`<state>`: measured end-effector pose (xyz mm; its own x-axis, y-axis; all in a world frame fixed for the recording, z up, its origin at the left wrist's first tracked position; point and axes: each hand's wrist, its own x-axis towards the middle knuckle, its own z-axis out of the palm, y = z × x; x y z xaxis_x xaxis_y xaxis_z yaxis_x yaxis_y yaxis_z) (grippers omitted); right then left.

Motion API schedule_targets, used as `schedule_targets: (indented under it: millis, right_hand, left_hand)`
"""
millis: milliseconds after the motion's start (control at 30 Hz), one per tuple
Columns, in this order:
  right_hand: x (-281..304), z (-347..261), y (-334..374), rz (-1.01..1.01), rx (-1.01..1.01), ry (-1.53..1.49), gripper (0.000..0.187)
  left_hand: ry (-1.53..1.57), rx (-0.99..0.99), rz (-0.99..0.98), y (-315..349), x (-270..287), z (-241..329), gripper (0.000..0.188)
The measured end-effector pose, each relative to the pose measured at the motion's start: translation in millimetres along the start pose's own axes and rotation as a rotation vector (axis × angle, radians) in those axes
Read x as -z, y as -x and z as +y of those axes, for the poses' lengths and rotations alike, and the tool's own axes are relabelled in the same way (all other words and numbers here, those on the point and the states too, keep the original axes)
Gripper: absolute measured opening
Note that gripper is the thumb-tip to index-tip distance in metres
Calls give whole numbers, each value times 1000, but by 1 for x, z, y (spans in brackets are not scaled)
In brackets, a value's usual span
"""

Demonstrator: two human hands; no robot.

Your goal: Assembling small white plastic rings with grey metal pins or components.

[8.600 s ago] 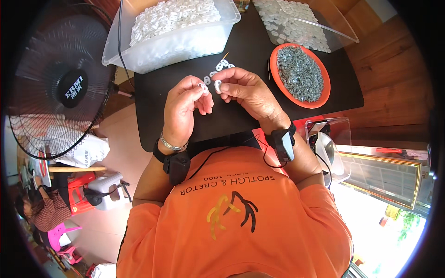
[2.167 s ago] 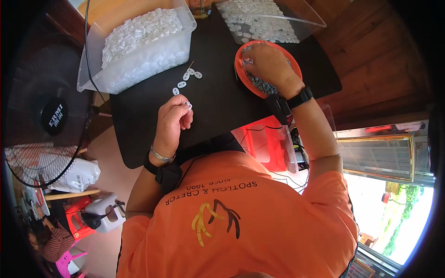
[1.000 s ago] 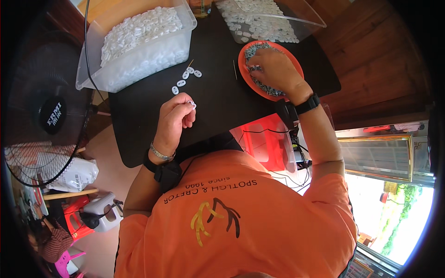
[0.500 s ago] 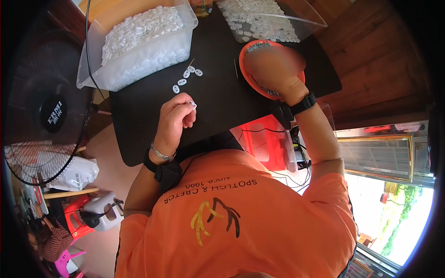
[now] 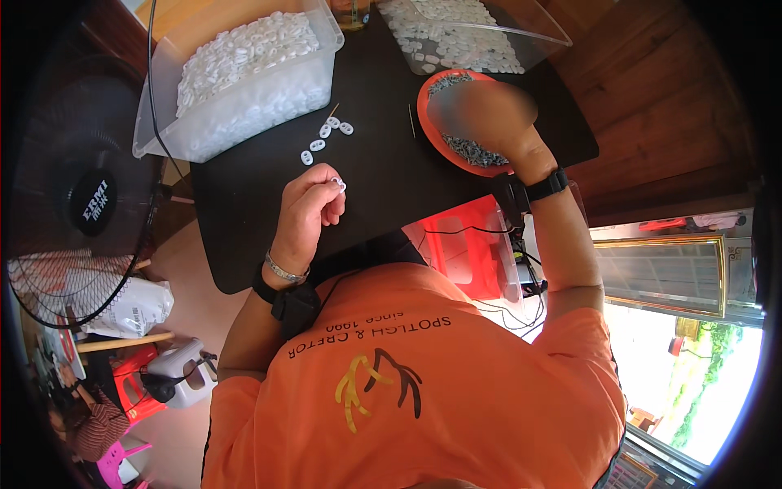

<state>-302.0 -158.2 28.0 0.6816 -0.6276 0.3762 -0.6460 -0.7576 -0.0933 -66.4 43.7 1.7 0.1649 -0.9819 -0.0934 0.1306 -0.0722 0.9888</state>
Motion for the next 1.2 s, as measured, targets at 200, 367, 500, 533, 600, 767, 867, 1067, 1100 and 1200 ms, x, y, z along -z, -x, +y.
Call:
schedule_targets:
  millis: [200,367,500,533,600,767,867,1067,1100,1200]
  right_hand:
    - [7,-5,6,77,-45,-189,13]
    - [19,-30,12,47,-197,-599,11]
    - [22,-62,18,-135,-278,-1121,12]
    - [24,-73,20,-187,-305,-1279,12]
    - [15,-88,23,-216,-221,-1378,13]
    - [5,-118,19,-316,-173,-1451,15]
    - [3,-130,16,-325,-153,-1467,12]
    - [6,-138,14,-378,-122,-1361,9]
    - [6,-139,14,-381,-122,-1361,9]
    - [5,-139,13,-370,-103,-1297,9]
  left_hand:
    - [0,4,-11,1,-3,1,18]
    - [-33,-46,-4,2,-6,9,18]
    - [-46,-113,-10,4,-9,14,18]
    - [-44,-138,-24,4,-10,16,18]
    - [-51,-143,-20,6,-11,18,18]
    - [-36,-165,-35,10,-9,19,18]
    - [-50,-167,-32,11,-5,17,19]
    - [-92,-161,-24,15,-2,16,20]
    - [-109,-156,-31,15,-1,16,21]
    - [-108,-165,-34,16,0,17,21]
